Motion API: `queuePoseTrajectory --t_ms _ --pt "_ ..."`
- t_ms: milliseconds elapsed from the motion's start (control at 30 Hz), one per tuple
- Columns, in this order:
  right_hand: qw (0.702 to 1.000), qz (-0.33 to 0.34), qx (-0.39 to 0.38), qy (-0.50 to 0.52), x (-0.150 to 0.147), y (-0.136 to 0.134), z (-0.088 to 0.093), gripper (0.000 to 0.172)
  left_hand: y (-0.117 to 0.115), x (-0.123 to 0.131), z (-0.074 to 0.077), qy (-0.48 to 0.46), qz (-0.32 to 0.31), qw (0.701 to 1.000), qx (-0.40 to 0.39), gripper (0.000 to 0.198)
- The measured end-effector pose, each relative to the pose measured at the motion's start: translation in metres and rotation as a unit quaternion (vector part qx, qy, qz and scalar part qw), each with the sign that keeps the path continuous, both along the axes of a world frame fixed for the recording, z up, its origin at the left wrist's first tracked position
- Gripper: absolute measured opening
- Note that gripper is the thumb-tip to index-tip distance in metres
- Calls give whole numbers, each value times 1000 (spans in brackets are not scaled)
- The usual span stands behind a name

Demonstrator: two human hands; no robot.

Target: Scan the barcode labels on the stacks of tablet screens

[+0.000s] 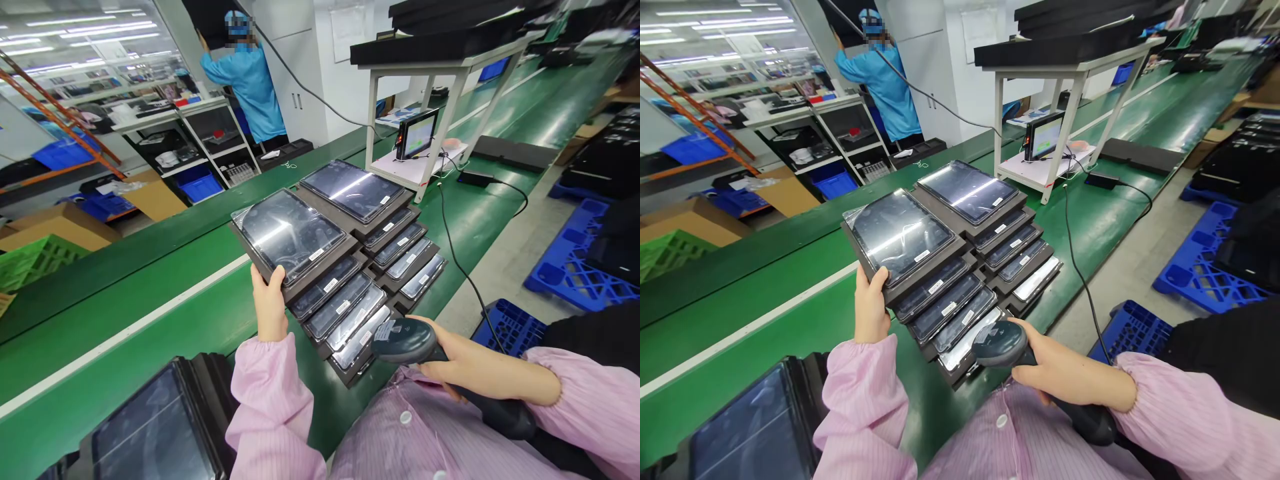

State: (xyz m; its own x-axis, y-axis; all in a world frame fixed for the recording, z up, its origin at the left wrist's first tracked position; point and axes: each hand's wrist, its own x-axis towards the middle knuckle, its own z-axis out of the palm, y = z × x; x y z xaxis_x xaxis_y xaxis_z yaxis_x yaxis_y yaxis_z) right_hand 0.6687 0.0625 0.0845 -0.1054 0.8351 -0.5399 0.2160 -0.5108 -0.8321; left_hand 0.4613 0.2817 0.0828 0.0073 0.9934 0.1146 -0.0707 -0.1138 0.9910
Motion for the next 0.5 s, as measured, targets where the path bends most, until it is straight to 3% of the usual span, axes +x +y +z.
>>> queuePoseTrajectory --t_ms 133,233,300,400,433,500 --pt "1000 -14 -4 9 -3 -2 2 78 1 -1 1 12 -6 1000 3 47" --pt "997 -78 26 8 18 5 11 73 4 -2 0 21 23 999 -21 49" --pt "980 -173 79 -51 52 15 15 71 7 -3 0 22 38 998 -36 52" --pt "921 -311 120 -203 126 40 11 63 8 -4 2 19 43 997 -59 54" --pt "899 -341 111 -251 152 51 6 58 8 -5 2 18 45 996 -70 54" --pt "897 -329 105 -275 197 78 -13 48 7 -6 4 18 50 994 -91 56"
